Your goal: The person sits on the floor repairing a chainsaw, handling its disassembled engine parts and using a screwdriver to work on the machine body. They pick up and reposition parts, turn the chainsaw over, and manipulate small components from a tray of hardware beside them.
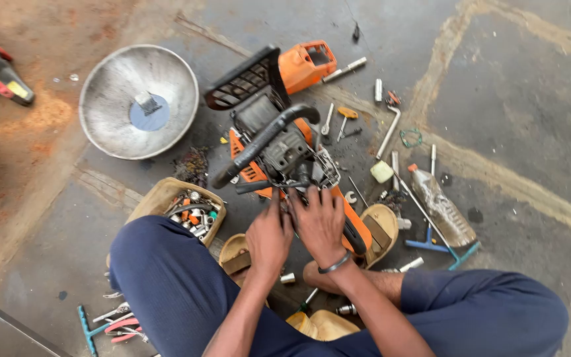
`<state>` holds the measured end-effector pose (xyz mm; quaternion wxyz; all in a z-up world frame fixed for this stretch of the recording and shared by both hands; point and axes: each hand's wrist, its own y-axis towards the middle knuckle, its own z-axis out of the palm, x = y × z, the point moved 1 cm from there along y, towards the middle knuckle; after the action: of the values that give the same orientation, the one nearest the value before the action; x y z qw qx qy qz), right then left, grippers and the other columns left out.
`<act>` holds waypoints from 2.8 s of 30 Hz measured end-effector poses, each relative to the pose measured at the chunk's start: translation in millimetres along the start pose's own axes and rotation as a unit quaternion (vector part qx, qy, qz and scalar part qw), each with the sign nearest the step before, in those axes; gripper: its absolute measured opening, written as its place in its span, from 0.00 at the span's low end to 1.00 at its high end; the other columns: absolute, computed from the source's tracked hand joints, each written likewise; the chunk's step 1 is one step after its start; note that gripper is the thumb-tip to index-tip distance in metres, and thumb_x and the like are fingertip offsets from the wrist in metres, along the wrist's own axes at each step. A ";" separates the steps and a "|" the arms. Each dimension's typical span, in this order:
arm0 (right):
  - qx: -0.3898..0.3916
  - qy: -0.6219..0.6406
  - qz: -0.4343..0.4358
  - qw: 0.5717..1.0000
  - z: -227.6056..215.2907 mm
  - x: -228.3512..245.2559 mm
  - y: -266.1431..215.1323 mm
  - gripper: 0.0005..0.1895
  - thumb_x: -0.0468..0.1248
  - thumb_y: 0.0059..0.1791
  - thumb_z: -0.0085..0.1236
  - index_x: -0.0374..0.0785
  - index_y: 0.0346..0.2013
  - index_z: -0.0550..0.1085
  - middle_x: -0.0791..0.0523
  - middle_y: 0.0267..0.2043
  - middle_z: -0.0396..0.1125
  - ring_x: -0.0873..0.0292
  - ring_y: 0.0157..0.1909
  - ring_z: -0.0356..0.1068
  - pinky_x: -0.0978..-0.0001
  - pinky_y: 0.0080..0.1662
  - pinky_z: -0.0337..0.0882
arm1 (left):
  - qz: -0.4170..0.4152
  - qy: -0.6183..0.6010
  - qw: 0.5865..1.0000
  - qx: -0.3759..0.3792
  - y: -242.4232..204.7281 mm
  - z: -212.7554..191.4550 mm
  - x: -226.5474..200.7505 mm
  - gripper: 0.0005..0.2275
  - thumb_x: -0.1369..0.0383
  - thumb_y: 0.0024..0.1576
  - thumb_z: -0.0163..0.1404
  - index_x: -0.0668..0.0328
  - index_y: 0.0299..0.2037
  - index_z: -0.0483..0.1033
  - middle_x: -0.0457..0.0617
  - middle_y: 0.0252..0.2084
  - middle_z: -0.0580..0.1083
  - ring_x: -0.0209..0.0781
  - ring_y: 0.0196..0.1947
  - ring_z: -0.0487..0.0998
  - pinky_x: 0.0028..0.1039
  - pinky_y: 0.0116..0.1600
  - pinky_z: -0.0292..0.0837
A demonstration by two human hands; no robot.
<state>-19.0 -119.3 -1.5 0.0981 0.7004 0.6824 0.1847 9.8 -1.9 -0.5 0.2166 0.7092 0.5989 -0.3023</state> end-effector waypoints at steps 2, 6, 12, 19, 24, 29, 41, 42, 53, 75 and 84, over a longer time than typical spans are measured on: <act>0.011 -0.055 0.002 0.998 0.0 3.7 -0.3 0.17 0.44 0.51 0.55 0.50 0.54 0.79 0.56 0.38 0.64 0.52 0.42 0.63 0.56 0.41 0.61 | -0.004 0.035 0.999 -0.009 -0.5 -3.6 -4.2 0.25 0.66 0.56 0.51 0.58 0.66 0.66 0.66 0.36 0.78 0.67 0.34 0.79 0.51 0.38 0.74; -0.008 -0.087 -0.004 0.996 2.6 8.2 4.2 0.19 0.44 0.48 0.54 0.53 0.54 0.78 0.56 0.39 0.65 0.53 0.44 0.63 0.52 0.45 0.60 | -0.051 0.010 0.998 -0.042 8.0 5.8 10.9 0.24 0.65 0.57 0.51 0.58 0.65 0.69 0.66 0.36 0.78 0.66 0.35 0.79 0.49 0.40 0.74; 0.004 -0.064 0.012 0.998 3.7 3.6 0.7 0.19 0.46 0.48 0.56 0.53 0.53 0.78 0.56 0.37 0.63 0.53 0.45 0.63 0.50 0.50 0.59 | -0.082 -0.401 0.906 -0.105 20.4 68.7 43.3 0.21 0.67 0.60 0.49 0.69 0.63 0.71 0.54 0.34 0.80 0.35 0.32 0.76 0.30 0.40 0.74; -0.044 -0.012 -0.039 0.998 19.8 -12.8 -3.2 0.22 0.46 0.47 0.58 0.59 0.57 0.76 0.55 0.42 0.65 0.55 0.46 0.63 0.47 0.51 0.55 | -0.124 -0.465 0.853 -0.203 43.3 88.3 48.8 0.11 0.70 0.57 0.57 0.76 0.40 0.82 0.47 0.28 0.79 0.29 0.28 0.69 0.26 0.33 0.68; 0.001 0.021 -0.014 1.000 22.5 -10.1 -0.4 0.22 0.49 0.48 0.59 0.57 0.58 0.75 0.56 0.41 0.65 0.55 0.46 0.63 0.47 0.51 0.55 | -0.168 -0.520 0.807 -0.225 54.9 104.5 63.1 0.07 0.75 0.53 0.59 0.78 0.32 0.84 0.47 0.25 0.77 0.29 0.24 0.68 0.26 0.28 0.63; -0.050 0.029 -0.020 0.998 26.8 -9.4 -6.6 0.24 0.49 0.47 0.59 0.50 0.57 0.76 0.55 0.45 0.66 0.55 0.49 0.62 0.45 0.51 0.52 | -0.212 -0.438 0.854 -0.185 50.7 73.4 42.8 0.08 0.72 0.51 0.60 0.71 0.36 0.86 0.49 0.23 0.80 0.30 0.21 0.73 0.26 0.27 0.67; -0.084 0.043 0.019 0.995 42.2 -5.8 -16.6 0.25 0.47 0.45 0.61 0.46 0.56 0.77 0.56 0.48 0.67 0.55 0.49 0.62 0.46 0.51 0.52 | -0.170 -0.122 0.973 -0.101 52.7 45.8 40.4 0.13 0.55 0.51 0.58 0.51 0.37 0.87 0.52 0.24 0.81 0.51 0.26 0.83 0.38 0.35 0.76; -0.085 0.040 0.022 0.995 44.0 -8.7 -14.8 0.25 0.47 0.45 0.61 0.46 0.56 0.77 0.56 0.48 0.67 0.55 0.49 0.62 0.46 0.51 0.52 | -0.167 -0.122 0.973 -0.098 55.8 45.6 40.3 0.13 0.55 0.51 0.58 0.51 0.37 0.87 0.52 0.24 0.81 0.51 0.26 0.83 0.38 0.35 0.76; -0.065 -0.042 -0.013 0.997 63.3 -3.6 -22.9 0.26 0.46 0.45 0.59 0.45 0.58 0.74 0.54 0.49 0.66 0.53 0.52 0.62 0.45 0.49 0.54 | -0.204 -0.033 0.975 -0.076 48.6 29.4 22.1 0.14 0.52 0.52 0.58 0.50 0.39 0.87 0.55 0.28 0.81 0.56 0.32 0.83 0.40 0.39 0.77; -0.032 0.169 0.046 0.984 -29.5 -91.4 -14.8 0.26 0.47 0.51 0.62 0.52 0.63 0.71 0.53 0.52 0.66 0.51 0.58 0.64 0.43 0.58 0.55 | 0.156 0.362 0.890 -0.229 17.4 21.7 5.4 0.11 0.58 0.62 0.54 0.49 0.47 0.86 0.45 0.29 0.81 0.40 0.23 0.80 0.28 0.26 0.70; -0.063 0.167 0.313 0.933 -22.4 -215.2 -44.1 0.11 0.46 0.51 0.60 0.50 0.47 0.80 0.60 0.44 0.75 0.57 0.47 0.74 0.54 0.58 0.58 | 0.155 0.346 0.901 -0.212 17.6 8.3 -26.2 0.11 0.60 0.58 0.56 0.53 0.45 0.86 0.44 0.26 0.80 0.40 0.22 0.79 0.29 0.27 0.71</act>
<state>-68.4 -333.2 -25.2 -0.0361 0.8297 0.4221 0.3635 23.0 -29.6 10.5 0.1853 0.7902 0.5686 0.1342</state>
